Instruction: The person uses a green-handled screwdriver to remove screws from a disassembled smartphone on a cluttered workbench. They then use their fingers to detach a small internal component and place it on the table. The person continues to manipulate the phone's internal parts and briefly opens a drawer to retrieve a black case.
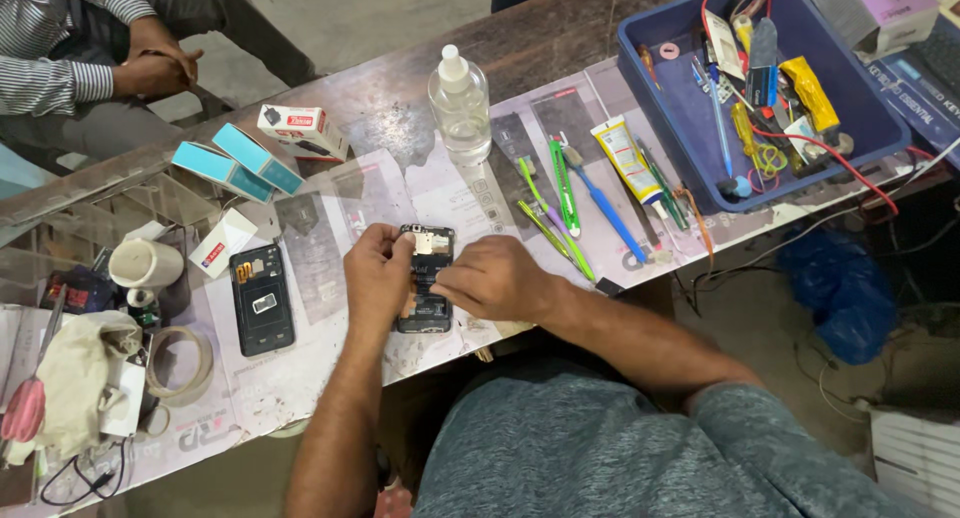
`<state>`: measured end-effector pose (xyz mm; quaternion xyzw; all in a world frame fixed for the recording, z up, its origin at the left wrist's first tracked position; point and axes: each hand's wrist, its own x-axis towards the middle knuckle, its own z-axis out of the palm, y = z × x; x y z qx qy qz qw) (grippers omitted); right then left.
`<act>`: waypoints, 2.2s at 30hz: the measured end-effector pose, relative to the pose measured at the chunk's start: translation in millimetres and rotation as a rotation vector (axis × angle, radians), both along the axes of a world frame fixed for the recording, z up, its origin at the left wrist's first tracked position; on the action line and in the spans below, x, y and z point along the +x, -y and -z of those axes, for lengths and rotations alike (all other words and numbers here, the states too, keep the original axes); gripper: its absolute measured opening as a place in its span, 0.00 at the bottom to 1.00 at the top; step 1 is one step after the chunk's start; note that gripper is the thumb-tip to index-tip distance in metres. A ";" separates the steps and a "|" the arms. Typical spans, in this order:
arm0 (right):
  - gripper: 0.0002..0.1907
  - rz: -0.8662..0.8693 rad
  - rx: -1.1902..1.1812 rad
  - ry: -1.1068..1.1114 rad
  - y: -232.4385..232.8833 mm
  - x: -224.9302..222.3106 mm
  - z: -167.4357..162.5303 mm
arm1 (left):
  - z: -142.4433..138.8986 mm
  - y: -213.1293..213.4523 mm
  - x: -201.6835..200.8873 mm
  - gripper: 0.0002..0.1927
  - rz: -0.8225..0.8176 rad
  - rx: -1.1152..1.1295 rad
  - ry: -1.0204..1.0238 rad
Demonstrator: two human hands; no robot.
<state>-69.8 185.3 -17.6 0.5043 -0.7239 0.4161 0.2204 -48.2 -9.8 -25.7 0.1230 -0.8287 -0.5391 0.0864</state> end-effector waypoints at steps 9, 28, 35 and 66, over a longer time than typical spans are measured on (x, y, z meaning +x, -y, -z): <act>0.10 -0.016 -0.023 0.103 -1.1 0.9 5.6 | 0.8 -1.9 7.2 0.12 -0.116 -0.420 0.044; 0.07 0.046 -0.033 0.103 -2.1 -1.9 5.4 | -8.3 5.0 28.6 0.18 -0.201 -0.594 -0.107; 0.07 -0.075 -0.002 0.027 -0.7 -0.4 8.8 | 5.7 11.4 131.1 0.14 -0.264 -0.644 -0.354; 0.07 -0.277 0.056 -0.115 11.1 10.7 27.0 | -43.6 119.1 196.5 0.15 -1.456 -0.788 0.868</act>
